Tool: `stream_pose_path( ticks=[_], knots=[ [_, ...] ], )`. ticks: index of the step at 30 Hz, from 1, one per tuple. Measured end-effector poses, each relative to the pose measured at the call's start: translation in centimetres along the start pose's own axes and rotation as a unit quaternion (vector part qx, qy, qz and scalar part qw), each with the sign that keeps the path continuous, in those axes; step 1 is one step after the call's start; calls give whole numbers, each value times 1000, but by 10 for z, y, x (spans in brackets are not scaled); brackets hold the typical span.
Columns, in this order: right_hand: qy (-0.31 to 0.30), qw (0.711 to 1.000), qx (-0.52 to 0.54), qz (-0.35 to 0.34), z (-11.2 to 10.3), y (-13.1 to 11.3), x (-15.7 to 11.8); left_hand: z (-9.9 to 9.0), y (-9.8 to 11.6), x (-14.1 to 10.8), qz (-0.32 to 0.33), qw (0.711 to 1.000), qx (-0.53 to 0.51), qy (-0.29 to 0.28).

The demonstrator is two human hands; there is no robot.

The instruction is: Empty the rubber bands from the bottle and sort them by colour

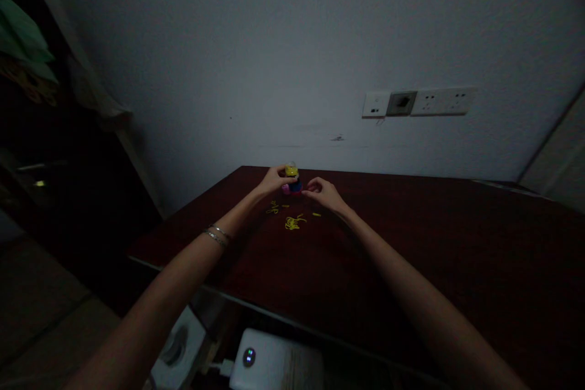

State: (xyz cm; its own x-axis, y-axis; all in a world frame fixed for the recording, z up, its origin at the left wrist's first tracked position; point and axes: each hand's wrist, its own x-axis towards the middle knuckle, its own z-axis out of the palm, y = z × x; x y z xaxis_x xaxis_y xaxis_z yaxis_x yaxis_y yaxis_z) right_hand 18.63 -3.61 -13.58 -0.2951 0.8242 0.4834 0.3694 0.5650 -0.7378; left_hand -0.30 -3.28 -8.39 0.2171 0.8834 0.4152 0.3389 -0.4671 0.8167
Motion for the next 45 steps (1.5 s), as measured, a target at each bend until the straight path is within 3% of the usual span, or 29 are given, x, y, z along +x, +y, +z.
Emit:
stream_pose_path(
  ticks=[5,8,12,17,21,27,37,45],
  knots=[
    [-31,997,8,-66,6,9,-3,19,11,-11,-2,999,-1,-47],
    [-20,997,-10,-71,7,13,-4,26,12,-14,11,999,-20,-32],
    [3,998,-45,-47,5,20,-4,20,13,-16,44,999,7,12],
    [18,994,-92,-58,4,31,-2,10,13,-19,73,988,121,-68],
    [25,987,-142,-67,5,34,-2,10,5,-21,41,980,134,-139],
    [-4,976,-209,-60,4,34,-6,12,-5,-26,-33,969,57,-240],
    [-20,984,-171,-56,4,45,-2,6,2,-23,-36,958,47,-282],
    [-7,988,-136,-72,1,45,-3,5,11,-26,-77,959,18,-273]
  ],
)
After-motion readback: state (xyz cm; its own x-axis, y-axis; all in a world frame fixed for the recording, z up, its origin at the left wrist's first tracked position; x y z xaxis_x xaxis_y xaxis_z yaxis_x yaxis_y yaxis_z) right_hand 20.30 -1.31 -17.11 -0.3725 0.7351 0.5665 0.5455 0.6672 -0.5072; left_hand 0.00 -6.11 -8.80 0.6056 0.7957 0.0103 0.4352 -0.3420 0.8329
